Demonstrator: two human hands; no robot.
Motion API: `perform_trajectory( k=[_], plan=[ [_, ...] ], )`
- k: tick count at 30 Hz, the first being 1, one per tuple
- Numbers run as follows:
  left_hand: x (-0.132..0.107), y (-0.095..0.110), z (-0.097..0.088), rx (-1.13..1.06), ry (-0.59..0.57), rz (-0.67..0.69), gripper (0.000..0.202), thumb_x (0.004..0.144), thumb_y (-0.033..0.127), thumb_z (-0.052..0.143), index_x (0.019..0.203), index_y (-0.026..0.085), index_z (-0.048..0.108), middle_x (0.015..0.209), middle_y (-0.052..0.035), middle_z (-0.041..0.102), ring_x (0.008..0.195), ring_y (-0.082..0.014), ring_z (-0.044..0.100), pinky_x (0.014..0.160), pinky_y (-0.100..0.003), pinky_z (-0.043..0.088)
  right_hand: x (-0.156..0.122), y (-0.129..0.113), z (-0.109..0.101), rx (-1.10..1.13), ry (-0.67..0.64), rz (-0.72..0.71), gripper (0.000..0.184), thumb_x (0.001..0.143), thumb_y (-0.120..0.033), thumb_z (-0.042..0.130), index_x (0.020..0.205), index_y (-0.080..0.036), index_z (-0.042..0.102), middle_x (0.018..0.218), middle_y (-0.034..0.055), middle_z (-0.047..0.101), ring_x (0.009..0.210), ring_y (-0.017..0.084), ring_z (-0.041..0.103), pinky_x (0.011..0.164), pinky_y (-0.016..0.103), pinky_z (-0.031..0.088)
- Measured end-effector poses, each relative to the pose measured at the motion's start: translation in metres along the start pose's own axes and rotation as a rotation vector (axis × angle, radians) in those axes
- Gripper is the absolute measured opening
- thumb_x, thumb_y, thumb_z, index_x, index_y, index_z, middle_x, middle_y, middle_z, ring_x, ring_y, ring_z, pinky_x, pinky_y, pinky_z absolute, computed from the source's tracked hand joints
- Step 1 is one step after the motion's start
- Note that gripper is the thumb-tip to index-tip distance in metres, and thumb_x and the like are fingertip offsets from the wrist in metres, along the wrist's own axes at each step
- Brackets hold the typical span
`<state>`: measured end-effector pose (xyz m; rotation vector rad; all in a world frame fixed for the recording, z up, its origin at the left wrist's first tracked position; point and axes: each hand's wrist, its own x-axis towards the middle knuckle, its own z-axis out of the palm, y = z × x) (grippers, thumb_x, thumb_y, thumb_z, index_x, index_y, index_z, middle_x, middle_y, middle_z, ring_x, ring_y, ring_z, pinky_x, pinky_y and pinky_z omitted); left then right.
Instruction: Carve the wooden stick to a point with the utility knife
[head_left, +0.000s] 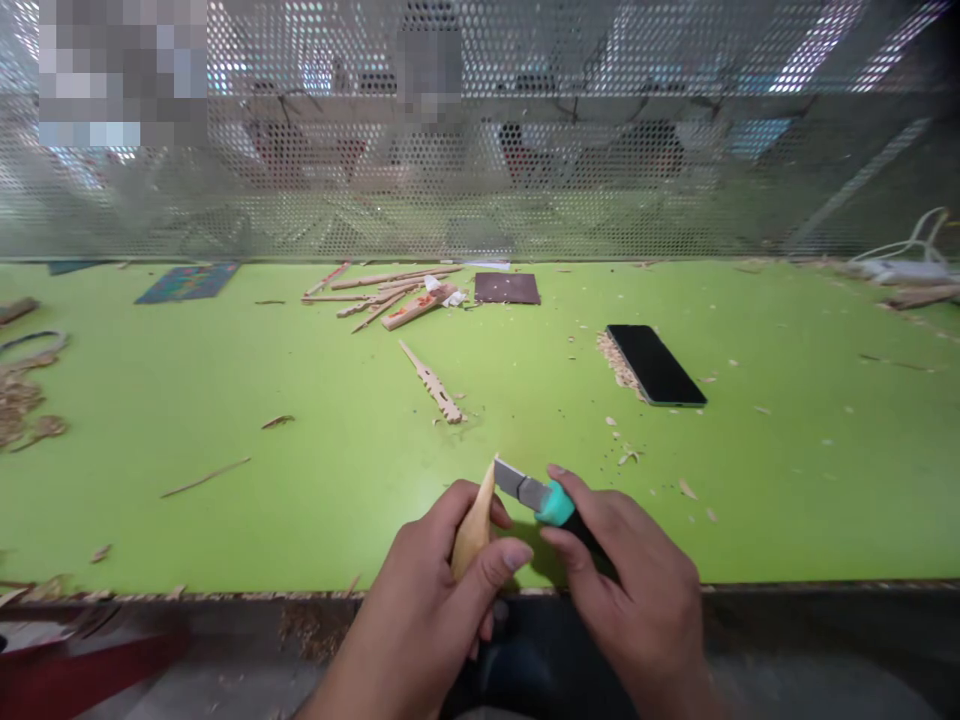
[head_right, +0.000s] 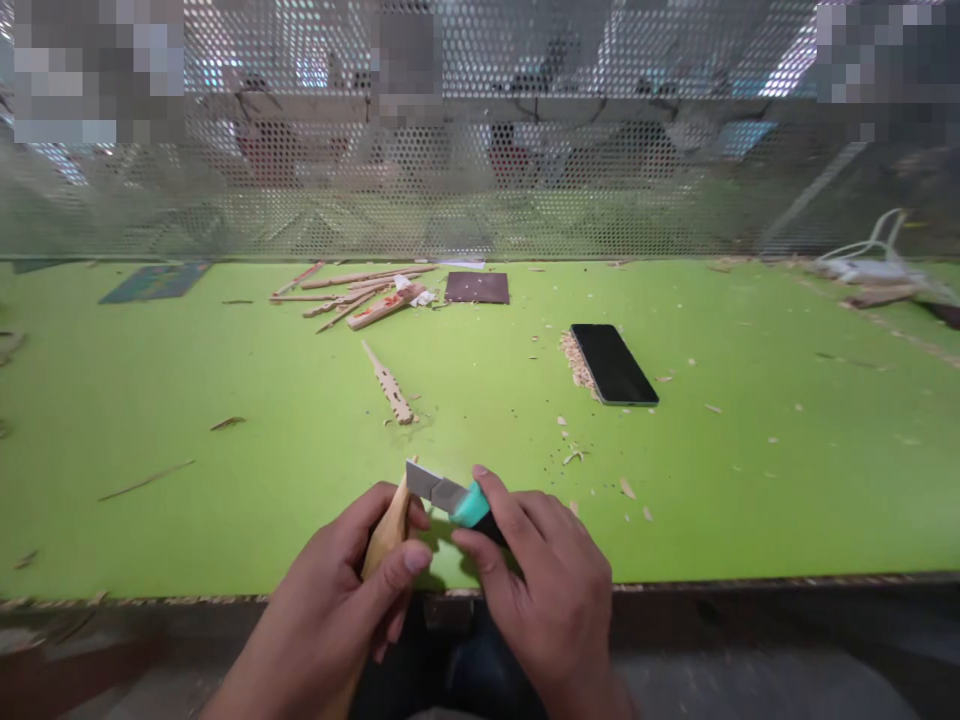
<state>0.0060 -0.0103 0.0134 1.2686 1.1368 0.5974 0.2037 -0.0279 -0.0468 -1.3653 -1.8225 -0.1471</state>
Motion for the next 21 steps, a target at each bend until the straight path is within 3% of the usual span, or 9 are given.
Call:
perform_trajectory(
  k=[3,9,21],
  plan=[
    [0.004,-0.003,-0.003,-0.001,-0.01,0.046,0.029,0.102,0.052,0.064,0.104,0.024,0.058,0.059,0.011,0.048,0.047,-0.0111,0.043,0.048,-0.021,0.035,0.004,-0.001,-0.002,-0.025,-0.021,-0.025,0.034,0.111,-0.04,0.058,0.136,-0.02,0.07,0.098,0.005,0.078,0.083,0.018,0.071,0.074,0.029,0.05],
    [0.006,-0.009,-0.002,0.166,0.047,0.109,0.034,0.102,0.053,0.066,0.091,0.022,0.056,0.074,0.0063,0.057,0.066,-0.0136,0.048,0.059,-0.023,0.036,0.01,-0.003,-0.01,0.039,-0.11,-0.151,0.037,0.112,-0.044,0.054,0.13,-0.017,0.072,0.088,0.0032,0.074,0.075,0.016,0.066,0.068,0.028,0.048],
    [0.009,-0.004,0.002,0.319,0.053,0.066,0.044,0.106,0.06,0.053,0.089,0.021,0.06,0.075,0.0018,0.061,0.068,-0.017,0.053,0.062,-0.027,0.034,0.005,-0.005,-0.003,-0.034,-0.027,-0.118,0.035,0.111,-0.041,0.056,0.132,-0.018,0.071,0.093,0.0047,0.076,0.08,0.017,0.068,0.075,0.03,0.049]
  ],
)
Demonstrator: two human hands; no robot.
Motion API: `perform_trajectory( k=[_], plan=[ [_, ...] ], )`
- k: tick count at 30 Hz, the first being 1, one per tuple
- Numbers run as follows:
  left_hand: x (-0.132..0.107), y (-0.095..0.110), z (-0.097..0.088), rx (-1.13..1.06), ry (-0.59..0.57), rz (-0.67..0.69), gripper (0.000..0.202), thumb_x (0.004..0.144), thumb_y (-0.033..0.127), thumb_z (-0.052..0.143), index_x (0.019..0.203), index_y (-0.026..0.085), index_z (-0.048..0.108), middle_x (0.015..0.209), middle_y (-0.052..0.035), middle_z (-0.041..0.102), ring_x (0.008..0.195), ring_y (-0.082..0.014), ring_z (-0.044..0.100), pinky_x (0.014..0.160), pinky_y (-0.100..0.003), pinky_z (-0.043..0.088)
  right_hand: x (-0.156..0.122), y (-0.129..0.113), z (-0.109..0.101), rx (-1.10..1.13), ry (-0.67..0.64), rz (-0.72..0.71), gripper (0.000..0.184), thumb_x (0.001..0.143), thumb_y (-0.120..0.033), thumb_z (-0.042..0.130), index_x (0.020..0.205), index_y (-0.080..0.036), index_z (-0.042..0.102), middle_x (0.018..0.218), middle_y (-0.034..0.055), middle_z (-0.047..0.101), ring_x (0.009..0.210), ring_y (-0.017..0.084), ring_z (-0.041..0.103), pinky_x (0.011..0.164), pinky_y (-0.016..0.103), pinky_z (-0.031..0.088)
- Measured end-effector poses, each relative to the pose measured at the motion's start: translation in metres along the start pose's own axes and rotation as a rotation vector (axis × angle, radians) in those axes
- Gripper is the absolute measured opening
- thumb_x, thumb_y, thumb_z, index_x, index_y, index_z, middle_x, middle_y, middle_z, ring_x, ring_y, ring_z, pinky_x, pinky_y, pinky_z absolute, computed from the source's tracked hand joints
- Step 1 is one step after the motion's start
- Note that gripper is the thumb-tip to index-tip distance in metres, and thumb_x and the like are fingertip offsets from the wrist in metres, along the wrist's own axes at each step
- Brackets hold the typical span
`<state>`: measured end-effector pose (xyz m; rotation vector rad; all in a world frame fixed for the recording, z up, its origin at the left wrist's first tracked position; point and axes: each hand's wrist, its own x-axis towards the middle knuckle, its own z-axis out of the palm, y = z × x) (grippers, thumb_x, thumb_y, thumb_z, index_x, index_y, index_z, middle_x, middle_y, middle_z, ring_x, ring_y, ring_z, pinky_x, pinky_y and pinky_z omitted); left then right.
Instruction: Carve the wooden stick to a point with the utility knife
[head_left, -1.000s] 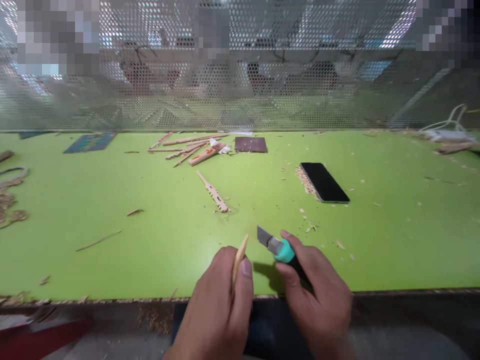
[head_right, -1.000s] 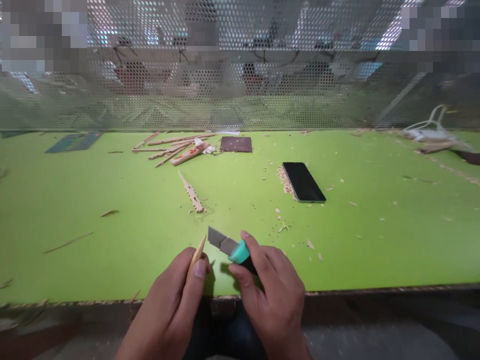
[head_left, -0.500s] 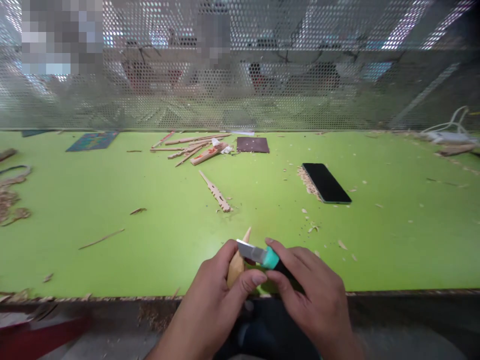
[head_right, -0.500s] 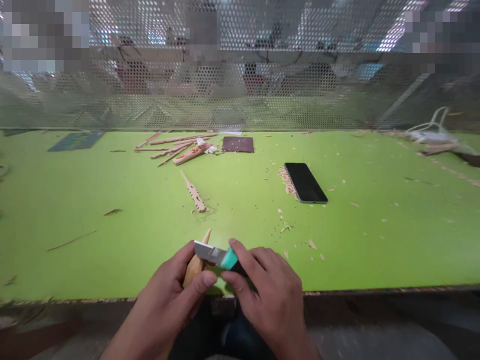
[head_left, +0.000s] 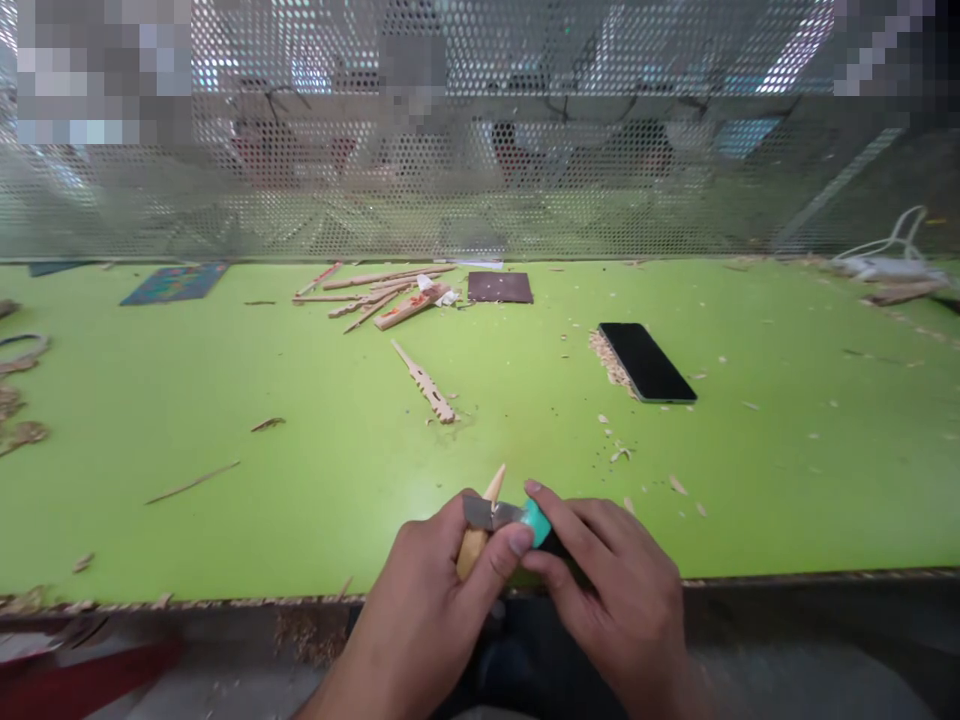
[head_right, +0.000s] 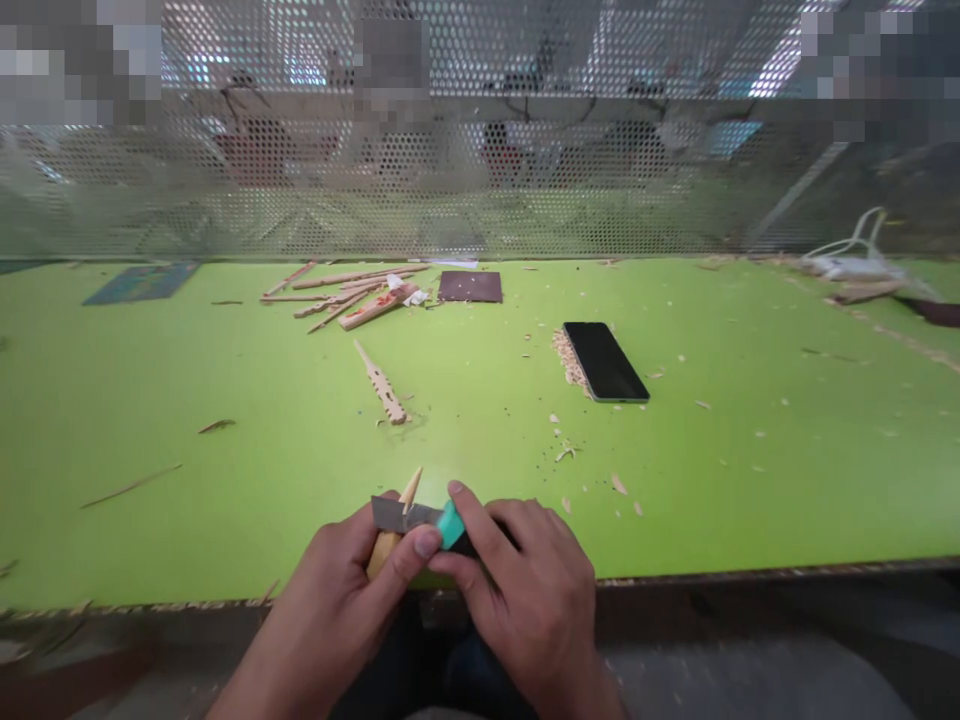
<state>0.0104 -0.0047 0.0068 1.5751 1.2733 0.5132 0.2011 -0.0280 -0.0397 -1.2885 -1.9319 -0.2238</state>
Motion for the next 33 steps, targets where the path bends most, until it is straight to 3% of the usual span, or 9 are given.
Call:
perform_trajectory(
  k=[6,15,21,25,28,33],
  plan=[
    [-0.002,-0.005,0.0,-0.027,-0.003,-0.013,0.053,0.106,0.066,0.047,0.078,0.022,0.052,0.064,0.0047,0.048,0.061,-0.0145,0.044,0.056,-0.026,0.028,-0.006,0.005,0.004,0.101,0.098,0.128,0.036,0.11,-0.034,0.059,0.142,-0.019,0.067,0.105,0.0075,0.077,0.092,0.018,0.071,0.085,0.029,0.051],
    [0.0,-0.001,-0.009,-0.232,-0.12,-0.043,0.045,0.097,0.062,0.068,0.091,0.018,0.065,0.073,0.0049,0.053,0.061,-0.0116,0.041,0.053,-0.023,0.031,0.003,0.006,-0.006,0.095,-0.067,-0.05,0.037,0.112,-0.045,0.053,0.132,-0.019,0.07,0.088,0.0038,0.074,0.075,0.017,0.067,0.068,0.03,0.048],
    [0.001,0.0,-0.005,-0.18,-0.07,0.02,0.044,0.104,0.055,0.061,0.083,0.017,0.067,0.076,0.0015,0.061,0.073,-0.0151,0.049,0.066,-0.024,0.038,0.001,0.001,-0.002,0.041,-0.019,-0.056,0.039,0.112,-0.046,0.053,0.131,-0.017,0.07,0.089,0.0041,0.074,0.076,0.016,0.066,0.07,0.031,0.048],
    [0.002,-0.004,0.0,-0.119,-0.029,0.027,0.052,0.106,0.061,0.055,0.074,0.02,0.055,0.067,0.0048,0.049,0.064,-0.0132,0.039,0.058,-0.026,0.029,-0.002,0.001,0.002,0.008,0.046,0.02,0.035,0.111,-0.04,0.058,0.134,-0.017,0.07,0.094,0.0054,0.076,0.082,0.016,0.068,0.077,0.029,0.05],
    [0.001,-0.006,0.0,-0.12,-0.053,0.015,0.055,0.108,0.065,0.048,0.075,0.02,0.051,0.067,0.0058,0.041,0.063,-0.0128,0.035,0.056,-0.027,0.025,-0.005,0.003,0.003,0.077,0.108,0.116,0.036,0.11,-0.035,0.06,0.14,-0.017,0.067,0.104,0.0073,0.078,0.09,0.017,0.071,0.083,0.027,0.052],
    [-0.003,-0.003,-0.007,-0.276,-0.145,0.037,0.053,0.111,0.063,0.042,0.082,0.02,0.054,0.073,0.0048,0.042,0.069,-0.0137,0.037,0.062,-0.026,0.031,-0.009,0.006,0.003,0.102,0.096,0.14,0.036,0.109,-0.032,0.06,0.143,-0.022,0.067,0.106,0.0065,0.078,0.092,0.018,0.073,0.082,0.028,0.053]
  ],
)
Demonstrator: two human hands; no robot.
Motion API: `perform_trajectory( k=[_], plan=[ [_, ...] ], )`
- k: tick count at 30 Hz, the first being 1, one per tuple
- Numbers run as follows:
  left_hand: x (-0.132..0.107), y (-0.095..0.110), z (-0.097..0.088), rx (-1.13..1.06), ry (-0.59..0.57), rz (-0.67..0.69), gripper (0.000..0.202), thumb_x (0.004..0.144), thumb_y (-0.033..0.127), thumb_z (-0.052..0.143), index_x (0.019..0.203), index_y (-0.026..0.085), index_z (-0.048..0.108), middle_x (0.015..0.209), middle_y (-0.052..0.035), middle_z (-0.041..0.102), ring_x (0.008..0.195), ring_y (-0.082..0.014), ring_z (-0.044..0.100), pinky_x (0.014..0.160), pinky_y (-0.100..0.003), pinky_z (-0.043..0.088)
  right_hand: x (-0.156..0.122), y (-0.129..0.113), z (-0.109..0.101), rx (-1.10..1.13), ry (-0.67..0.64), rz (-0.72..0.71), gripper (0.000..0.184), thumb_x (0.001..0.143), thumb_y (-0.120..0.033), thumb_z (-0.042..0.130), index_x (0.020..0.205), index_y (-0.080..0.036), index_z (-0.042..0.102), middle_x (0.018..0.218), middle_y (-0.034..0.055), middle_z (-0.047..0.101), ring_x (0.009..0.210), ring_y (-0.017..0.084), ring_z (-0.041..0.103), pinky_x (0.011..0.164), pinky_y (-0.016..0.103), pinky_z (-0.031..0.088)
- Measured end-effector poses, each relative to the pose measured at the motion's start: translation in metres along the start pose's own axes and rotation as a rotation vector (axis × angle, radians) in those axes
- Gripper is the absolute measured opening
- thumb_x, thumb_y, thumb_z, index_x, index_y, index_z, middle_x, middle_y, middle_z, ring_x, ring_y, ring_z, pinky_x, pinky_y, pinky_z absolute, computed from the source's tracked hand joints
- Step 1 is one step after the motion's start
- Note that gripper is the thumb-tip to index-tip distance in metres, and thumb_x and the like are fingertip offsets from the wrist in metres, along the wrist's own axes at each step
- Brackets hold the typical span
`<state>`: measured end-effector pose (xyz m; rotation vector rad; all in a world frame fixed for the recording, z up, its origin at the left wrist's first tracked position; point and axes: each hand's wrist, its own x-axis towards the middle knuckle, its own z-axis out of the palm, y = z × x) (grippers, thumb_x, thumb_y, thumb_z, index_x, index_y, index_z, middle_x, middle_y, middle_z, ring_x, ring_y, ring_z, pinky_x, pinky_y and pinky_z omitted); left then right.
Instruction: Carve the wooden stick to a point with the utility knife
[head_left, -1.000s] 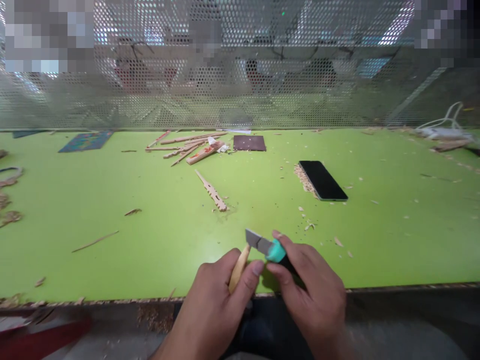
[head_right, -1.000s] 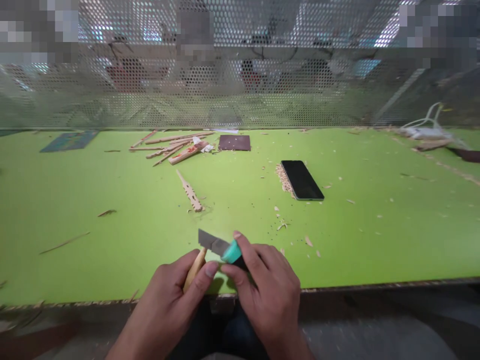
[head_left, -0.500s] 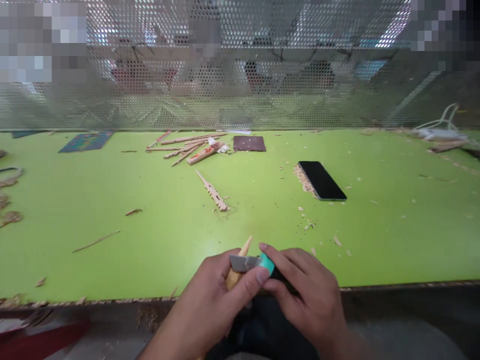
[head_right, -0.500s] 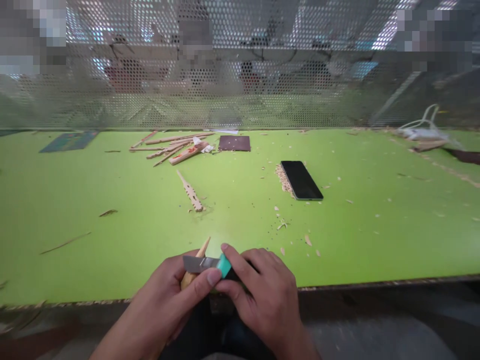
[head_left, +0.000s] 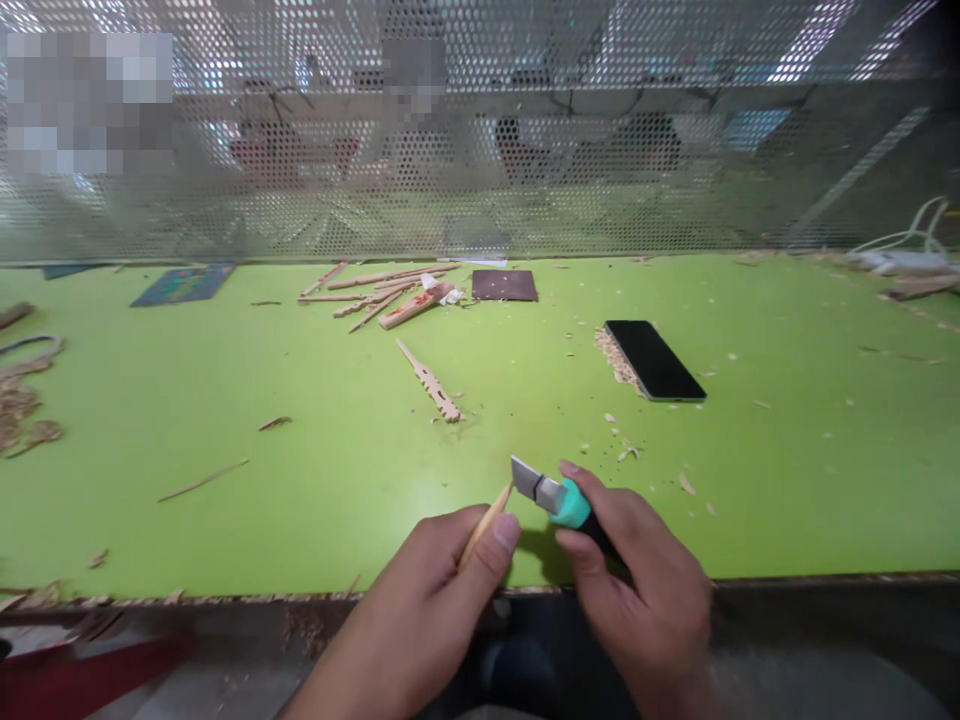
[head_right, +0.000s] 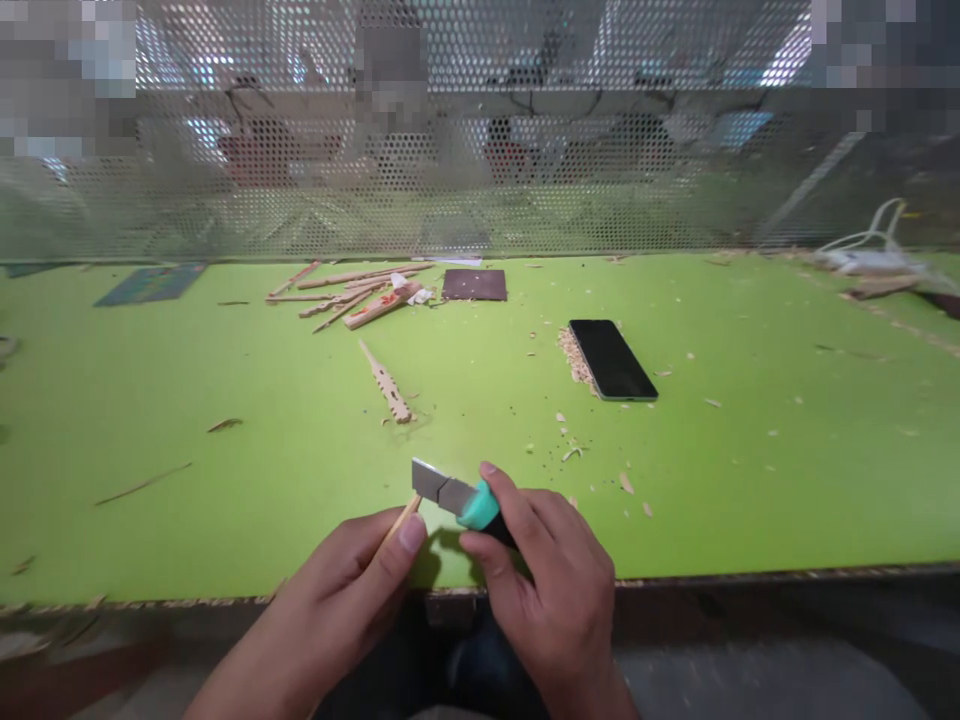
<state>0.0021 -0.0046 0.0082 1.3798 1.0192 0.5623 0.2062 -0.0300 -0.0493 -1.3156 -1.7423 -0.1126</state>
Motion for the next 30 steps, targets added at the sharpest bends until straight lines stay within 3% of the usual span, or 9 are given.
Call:
perform_trajectory(
  k=[3,8,11,18,23,27,30],
  plan=[
    [0.0,0.003,-0.005,-0.067,-0.052,0.009,0.048,0.11,0.059,0.05,0.084,0.02,0.056,0.076,0.0043,0.045,0.071,-0.0139,0.038,0.065,-0.026,0.033,0.002,0.001,-0.002,0.02,-0.055,-0.004,0.035,0.11,-0.033,0.058,0.142,-0.021,0.067,0.105,0.0068,0.078,0.09,0.019,0.072,0.08,0.029,0.053],
    [0.004,0.003,-0.008,-0.155,-0.095,-0.012,0.034,0.093,0.048,0.081,0.099,0.017,0.068,0.087,0.0033,0.056,0.079,-0.0147,0.043,0.071,-0.024,0.038,0.01,0.0,-0.009,0.0,-0.173,-0.137,0.036,0.112,-0.041,0.053,0.136,-0.019,0.068,0.09,0.0044,0.074,0.076,0.016,0.067,0.068,0.029,0.05],
    [0.005,0.003,-0.006,-0.105,-0.059,-0.014,0.033,0.095,0.048,0.079,0.096,0.017,0.068,0.09,0.0018,0.062,0.084,-0.0166,0.049,0.076,-0.025,0.042,0.013,-0.002,-0.012,-0.016,-0.195,-0.179,0.036,0.113,-0.042,0.051,0.133,-0.018,0.069,0.087,0.0034,0.073,0.075,0.016,0.066,0.067,0.029,0.049],
    [0.002,0.002,0.003,0.111,0.068,-0.009,0.039,0.105,0.053,0.063,0.089,0.018,0.066,0.083,0.0008,0.066,0.077,-0.0173,0.054,0.071,-0.026,0.04,0.011,-0.005,-0.007,-0.091,-0.129,-0.198,0.037,0.112,-0.044,0.053,0.128,-0.017,0.073,0.087,0.0039,0.075,0.074,0.015,0.067,0.069,0.03,0.05],
    [0.003,0.003,0.005,0.137,0.096,-0.021,0.053,0.108,0.064,0.048,0.081,0.019,0.059,0.073,0.0035,0.052,0.068,-0.0147,0.043,0.061,-0.026,0.031,0.005,-0.005,-0.002,-0.102,-0.041,-0.097,0.034,0.111,-0.039,0.058,0.134,-0.019,0.071,0.095,0.0062,0.078,0.082,0.017,0.071,0.076,0.03,0.052],
    [0.006,0.005,0.0,0.03,0.018,-0.041,0.047,0.104,0.062,0.059,0.088,0.018,0.062,0.075,0.0049,0.046,0.07,-0.0141,0.037,0.062,-0.025,0.031,0.004,-0.003,-0.002,-0.046,-0.014,-0.027,0.034,0.111,-0.035,0.058,0.14,-0.02,0.067,0.103,0.0074,0.079,0.088,0.018,0.072,0.08,0.029,0.053],
    [0.007,0.005,-0.003,-0.004,-0.002,-0.052,0.039,0.099,0.055,0.071,0.092,0.018,0.066,0.078,0.0047,0.051,0.073,-0.0146,0.041,0.065,-0.025,0.034,0.007,-0.002,-0.005,-0.063,-0.078,-0.089,0.035,0.112,-0.04,0.056,0.136,-0.019,0.07,0.095,0.006,0.078,0.082,0.017,0.071,0.075,0.03,0.052]
  ],
)
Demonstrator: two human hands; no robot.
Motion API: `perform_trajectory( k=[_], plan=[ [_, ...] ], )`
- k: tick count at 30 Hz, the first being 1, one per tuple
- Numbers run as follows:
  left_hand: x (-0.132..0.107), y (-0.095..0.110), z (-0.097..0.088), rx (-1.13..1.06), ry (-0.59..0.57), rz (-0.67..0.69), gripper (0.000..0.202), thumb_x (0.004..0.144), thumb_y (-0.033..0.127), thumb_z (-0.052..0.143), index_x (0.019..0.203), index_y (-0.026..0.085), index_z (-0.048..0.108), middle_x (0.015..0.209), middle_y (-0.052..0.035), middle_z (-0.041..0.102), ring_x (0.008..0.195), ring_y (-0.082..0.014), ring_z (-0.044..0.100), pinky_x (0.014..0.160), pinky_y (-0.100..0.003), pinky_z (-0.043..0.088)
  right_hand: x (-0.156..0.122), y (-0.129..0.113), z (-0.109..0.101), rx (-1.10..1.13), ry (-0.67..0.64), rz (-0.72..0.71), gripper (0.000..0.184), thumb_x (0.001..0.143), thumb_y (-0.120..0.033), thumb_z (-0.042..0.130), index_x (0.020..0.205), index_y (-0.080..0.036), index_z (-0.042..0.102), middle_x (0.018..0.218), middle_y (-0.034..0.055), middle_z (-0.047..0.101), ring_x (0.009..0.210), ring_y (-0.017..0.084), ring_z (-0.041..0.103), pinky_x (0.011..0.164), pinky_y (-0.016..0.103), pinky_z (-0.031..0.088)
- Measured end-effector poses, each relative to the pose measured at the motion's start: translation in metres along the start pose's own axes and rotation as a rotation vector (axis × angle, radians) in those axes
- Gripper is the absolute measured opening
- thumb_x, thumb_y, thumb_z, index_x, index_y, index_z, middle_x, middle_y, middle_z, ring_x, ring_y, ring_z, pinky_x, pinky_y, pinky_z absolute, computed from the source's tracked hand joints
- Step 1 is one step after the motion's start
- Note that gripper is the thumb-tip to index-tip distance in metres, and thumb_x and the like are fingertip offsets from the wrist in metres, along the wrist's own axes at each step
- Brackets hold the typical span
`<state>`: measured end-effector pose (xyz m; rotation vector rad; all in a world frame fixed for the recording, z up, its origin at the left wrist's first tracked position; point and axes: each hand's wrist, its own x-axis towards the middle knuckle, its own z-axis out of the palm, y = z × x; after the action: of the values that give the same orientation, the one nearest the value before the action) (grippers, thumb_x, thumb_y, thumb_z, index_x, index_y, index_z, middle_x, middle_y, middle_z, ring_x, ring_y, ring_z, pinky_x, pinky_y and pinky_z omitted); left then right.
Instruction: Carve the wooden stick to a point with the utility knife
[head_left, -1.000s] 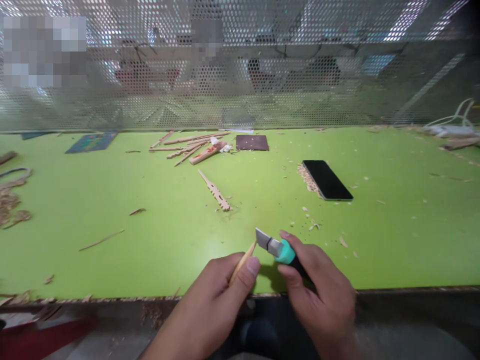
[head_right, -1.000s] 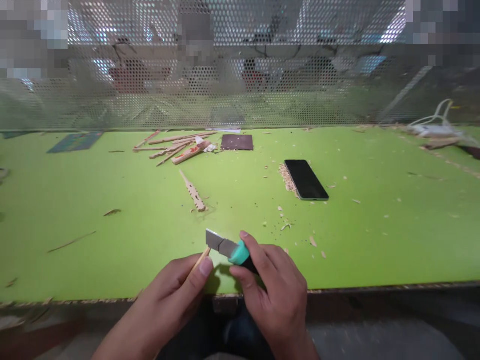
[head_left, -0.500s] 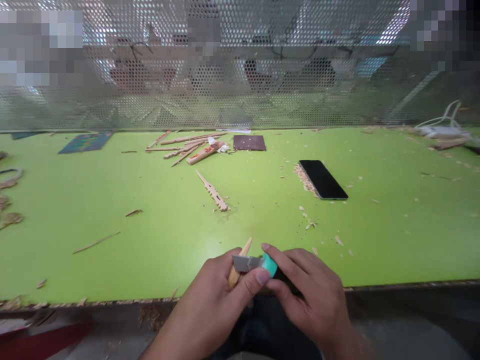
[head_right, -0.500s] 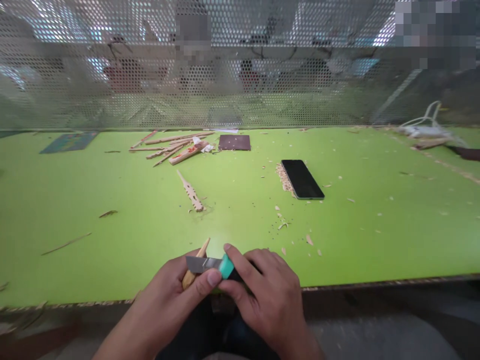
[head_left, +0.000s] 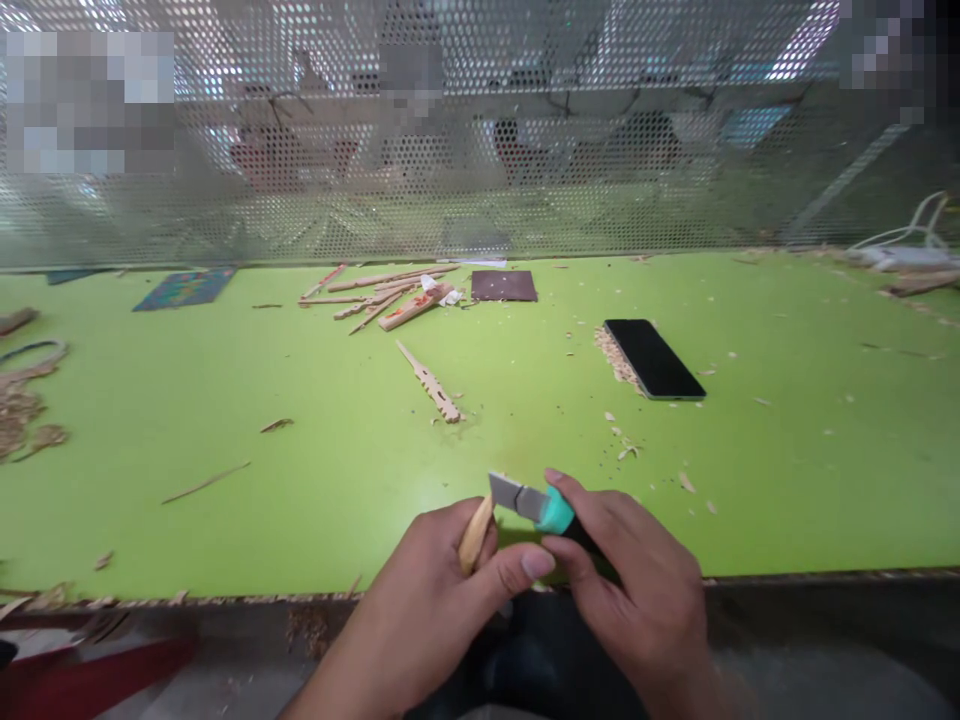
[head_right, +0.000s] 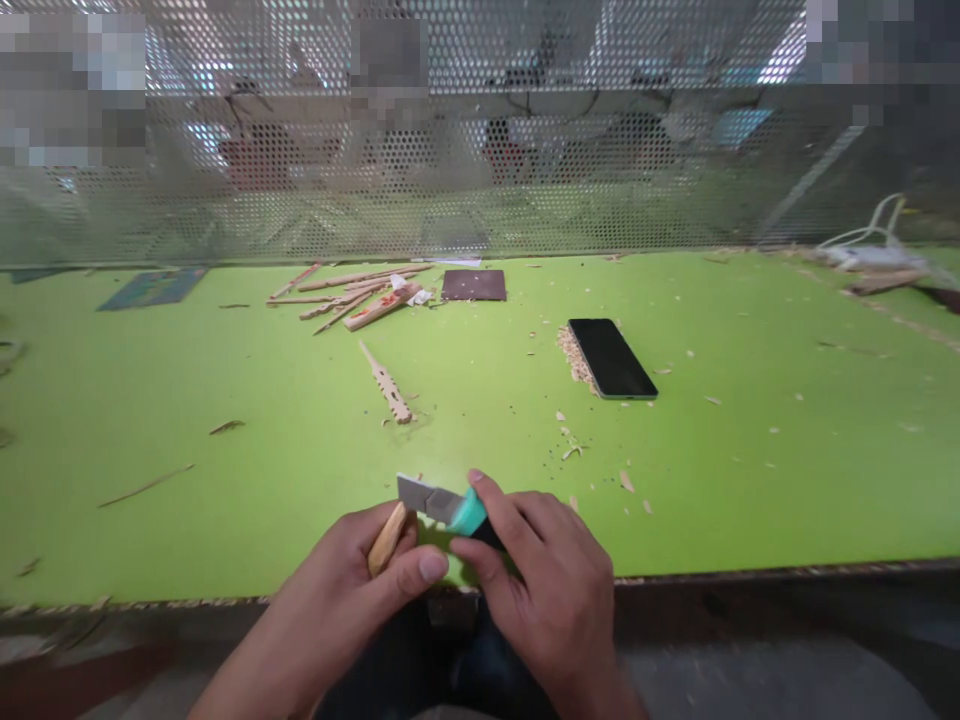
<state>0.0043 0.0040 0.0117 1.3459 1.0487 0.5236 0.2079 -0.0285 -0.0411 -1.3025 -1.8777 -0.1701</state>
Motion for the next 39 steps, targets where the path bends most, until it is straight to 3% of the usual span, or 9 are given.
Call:
perform_trajectory(
  k=[7,12,14,17,21,27,33,36,39],
  plan=[
    [0.001,0.0,0.004,0.07,0.035,0.027,0.045,0.103,0.057,0.064,0.082,0.018,0.064,0.081,0.0017,0.061,0.079,-0.0166,0.05,0.073,-0.027,0.039,0.0,-0.002,-0.002,-0.021,-0.057,-0.102,0.035,0.111,-0.043,0.056,0.13,-0.018,0.072,0.088,0.0039,0.075,0.076,0.017,0.068,0.071,0.031,0.048],
    [-0.002,-0.001,0.006,0.066,0.069,-0.007,0.06,0.105,0.071,0.049,0.073,0.021,0.048,0.064,0.0064,0.04,0.06,-0.0117,0.035,0.054,-0.026,0.025,-0.007,-0.003,0.006,-0.028,0.075,0.05,0.034,0.109,-0.034,0.062,0.139,-0.02,0.069,0.099,0.0065,0.078,0.086,0.019,0.07,0.079,0.031,0.051],
    [-0.003,-0.003,0.003,-0.025,-0.013,-0.041,0.062,0.106,0.074,0.043,0.072,0.023,0.044,0.058,0.0084,0.034,0.051,-0.0103,0.032,0.049,-0.026,0.022,-0.009,-0.002,0.007,0.01,0.106,0.096,0.036,0.108,-0.03,0.062,0.143,-0.022,0.067,0.104,0.0073,0.078,0.091,0.02,0.072,0.081,0.031,0.053],
    [-0.004,-0.007,-0.005,-0.264,-0.17,-0.036,0.059,0.107,0.074,0.04,0.078,0.023,0.044,0.062,0.0083,0.038,0.05,-0.0087,0.035,0.049,-0.023,0.03,-0.008,0.001,0.006,0.027,0.112,0.092,0.038,0.107,-0.027,0.062,0.145,-0.025,0.066,0.105,0.0065,0.079,0.091,0.021,0.073,0.08,0.031,0.053],
    [-0.003,-0.01,-0.012,-0.454,-0.201,-0.037,0.05,0.108,0.072,0.042,0.093,0.024,0.043,0.079,0.0082,0.042,0.053,-0.0052,0.03,0.049,-0.017,0.032,-0.006,0.001,0.005,0.027,0.09,0.096,0.038,0.107,-0.027,0.062,0.144,-0.024,0.066,0.104,0.0064,0.079,0.091,0.021,0.074,0.08,0.031,0.053],
    [-0.002,-0.016,-0.011,-0.399,-0.164,0.031,0.051,0.107,0.073,0.041,0.097,0.024,0.044,0.088,0.0054,0.051,0.047,-0.0019,0.039,0.045,-0.017,0.039,-0.005,0.001,0.008,0.017,0.038,0.107,0.033,0.109,-0.031,0.061,0.141,-0.025,0.068,0.104,0.0051,0.079,0.089,0.019,0.073,0.08,0.03,0.05],
    [-0.003,-0.015,-0.006,-0.352,-0.112,0.011,0.045,0.105,0.068,0.056,0.096,0.026,0.041,0.072,0.0118,0.037,0.048,-0.0053,0.031,0.044,-0.018,0.028,0.0,0.0,0.002,-0.012,-0.066,0.001,0.033,0.111,-0.041,0.057,0.135,-0.022,0.069,0.092,0.0029,0.076,0.079,0.017,0.068,0.072,0.031,0.046],
    [-0.003,-0.011,-0.005,-0.243,-0.072,-0.044,0.044,0.098,0.057,0.074,0.095,0.026,0.042,0.071,0.0117,0.041,0.054,-0.0081,0.034,0.049,-0.021,0.029,0.004,-0.002,-0.002,-0.002,-0.111,-0.084,0.035,0.112,-0.045,0.053,0.13,-0.021,0.071,0.086,0.0018,0.074,0.074,0.016,0.066,0.068,0.031,0.044],
    [-0.001,-0.009,-0.003,-0.024,0.034,-0.016,0.035,0.101,0.049,0.07,0.095,0.024,0.046,0.079,0.0076,0.05,0.069,-0.0131,0.045,0.062,-0.024,0.037,0.003,-0.003,0.0,-0.01,-0.104,-0.089,0.035,0.112,-0.044,0.053,0.131,-0.02,0.07,0.086,0.0019,0.073,0.075,0.017,0.065,0.07,0.031,0.044]
  ],
)
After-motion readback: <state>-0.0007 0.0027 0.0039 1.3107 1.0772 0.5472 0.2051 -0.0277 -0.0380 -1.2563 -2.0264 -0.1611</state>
